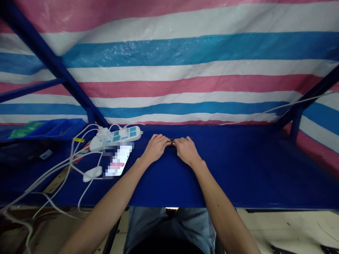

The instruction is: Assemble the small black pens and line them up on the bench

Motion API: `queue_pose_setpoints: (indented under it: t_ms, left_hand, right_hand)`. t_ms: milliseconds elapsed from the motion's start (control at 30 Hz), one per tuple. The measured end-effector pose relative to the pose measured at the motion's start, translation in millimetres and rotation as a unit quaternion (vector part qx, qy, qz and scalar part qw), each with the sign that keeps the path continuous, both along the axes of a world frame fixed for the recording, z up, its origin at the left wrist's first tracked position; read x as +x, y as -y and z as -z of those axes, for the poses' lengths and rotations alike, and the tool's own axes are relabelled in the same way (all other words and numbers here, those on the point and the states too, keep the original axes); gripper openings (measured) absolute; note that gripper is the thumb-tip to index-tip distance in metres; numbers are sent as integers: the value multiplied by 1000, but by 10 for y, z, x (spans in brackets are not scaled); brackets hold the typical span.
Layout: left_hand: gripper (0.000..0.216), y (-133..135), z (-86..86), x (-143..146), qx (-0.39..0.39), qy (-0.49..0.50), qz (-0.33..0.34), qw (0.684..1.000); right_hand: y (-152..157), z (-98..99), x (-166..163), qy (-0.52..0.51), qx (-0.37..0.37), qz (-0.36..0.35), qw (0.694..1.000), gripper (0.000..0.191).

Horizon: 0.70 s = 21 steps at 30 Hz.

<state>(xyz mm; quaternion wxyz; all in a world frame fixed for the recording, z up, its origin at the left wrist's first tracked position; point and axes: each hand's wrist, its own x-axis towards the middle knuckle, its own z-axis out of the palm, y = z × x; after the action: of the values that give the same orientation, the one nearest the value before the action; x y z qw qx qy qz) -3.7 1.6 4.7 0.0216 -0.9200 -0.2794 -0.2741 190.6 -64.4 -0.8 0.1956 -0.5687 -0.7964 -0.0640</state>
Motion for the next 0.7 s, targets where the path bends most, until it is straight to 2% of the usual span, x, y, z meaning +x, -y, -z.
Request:
queue_pose_setpoints:
  t_ms: [167, 433, 700]
  left_hand:
    - [24, 46, -35, -10, -28, 36, -2, 999]
    - [30, 32, -7, 11, -32, 45, -5, 998]
    - [35, 20, -9, 8, -43, 38, 0, 998]
  right_hand:
    - [23, 23, -7, 5, -13, -2, 1000, 25]
    - [5, 8, 3, -10, -41, 27, 999, 29]
    - [24, -28, -46, -9, -34, 28, 999, 30]
